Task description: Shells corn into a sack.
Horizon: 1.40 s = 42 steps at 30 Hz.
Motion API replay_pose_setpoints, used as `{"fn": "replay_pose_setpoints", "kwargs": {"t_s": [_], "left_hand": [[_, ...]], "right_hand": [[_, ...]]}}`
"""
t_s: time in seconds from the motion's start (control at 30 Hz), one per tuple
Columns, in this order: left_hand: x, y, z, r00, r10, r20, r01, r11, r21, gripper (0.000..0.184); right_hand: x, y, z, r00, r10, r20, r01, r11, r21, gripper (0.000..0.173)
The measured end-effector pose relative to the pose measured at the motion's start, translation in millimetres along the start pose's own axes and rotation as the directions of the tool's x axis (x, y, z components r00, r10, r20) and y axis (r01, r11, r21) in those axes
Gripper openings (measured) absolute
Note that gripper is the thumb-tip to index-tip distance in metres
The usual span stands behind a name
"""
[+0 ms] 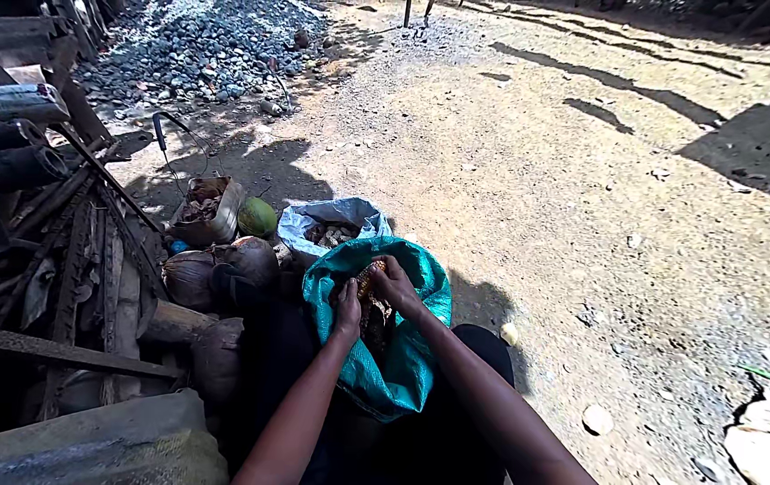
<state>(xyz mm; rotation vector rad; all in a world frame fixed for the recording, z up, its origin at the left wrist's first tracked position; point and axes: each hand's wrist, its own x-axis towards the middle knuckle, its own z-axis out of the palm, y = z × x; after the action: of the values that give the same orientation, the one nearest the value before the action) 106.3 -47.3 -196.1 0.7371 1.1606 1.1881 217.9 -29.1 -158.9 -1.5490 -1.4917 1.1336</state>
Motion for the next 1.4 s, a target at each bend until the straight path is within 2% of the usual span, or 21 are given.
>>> {"fn": "replay_pose_setpoints", "kwargs": {"t_s": [0.2,0.37,0.5,0.63,0.77,0.87,0.97,1.13,1.4], "left_hand": [[-3,2,1,0.998,-0.007,-0.061,0.006,1.0,-0.011,0.045],[6,-8,-3,0.996,0.089,0.01,-0.09,0.993,0.078,0.041],[4,-4,-3,0.999,0.027,0.045,-0.029,0.999,0.035,0.045],[4,-4,-2,0.999,0.05,0.015,-0.051,0.999,0.013,0.042],[5,-5,-2,0.997,0.079,0.003,-0.079,0.997,0.023,0.042],[3,-3,0,0.999,0.018,-0.036,-0.016,0.999,0.031,0.042],[2,1,-7,0.999,0.03,0.022,-0.031,0.996,0.088,0.04],[5,3,-6,1.0,0.014,0.015,-0.015,0.996,0.093,0.045],[2,-2,-5,0.953,0.248,0.173,-0.286,0.925,0.249,0.041]], "right_hand": [[0,0,0,1.0,0.004,0.006,-0.004,1.0,-0.002,0.037],[-1,-2,3,1.0,-0.001,-0.001,0.001,0.999,-0.044,0.037],[-4,-3,2,1.0,-0.02,0.001,0.02,0.996,-0.083,0.039],[-4,-2,3,1.0,-0.022,-0.015,0.021,0.995,-0.094,0.039],[-6,-3,3,1.0,-0.004,-0.024,0.002,0.995,-0.095,0.039],[-6,-5,-2,1.0,0.006,-0.028,-0.008,0.996,-0.085,0.038],[-3,-7,-10,0.999,-0.007,-0.045,0.004,0.997,-0.073,0.035],[-6,-11,-21,0.997,-0.017,-0.076,0.008,0.994,-0.11,0.034],[-3,-5,-13,0.997,0.015,-0.07,-0.012,0.999,0.049,0.033]]}}
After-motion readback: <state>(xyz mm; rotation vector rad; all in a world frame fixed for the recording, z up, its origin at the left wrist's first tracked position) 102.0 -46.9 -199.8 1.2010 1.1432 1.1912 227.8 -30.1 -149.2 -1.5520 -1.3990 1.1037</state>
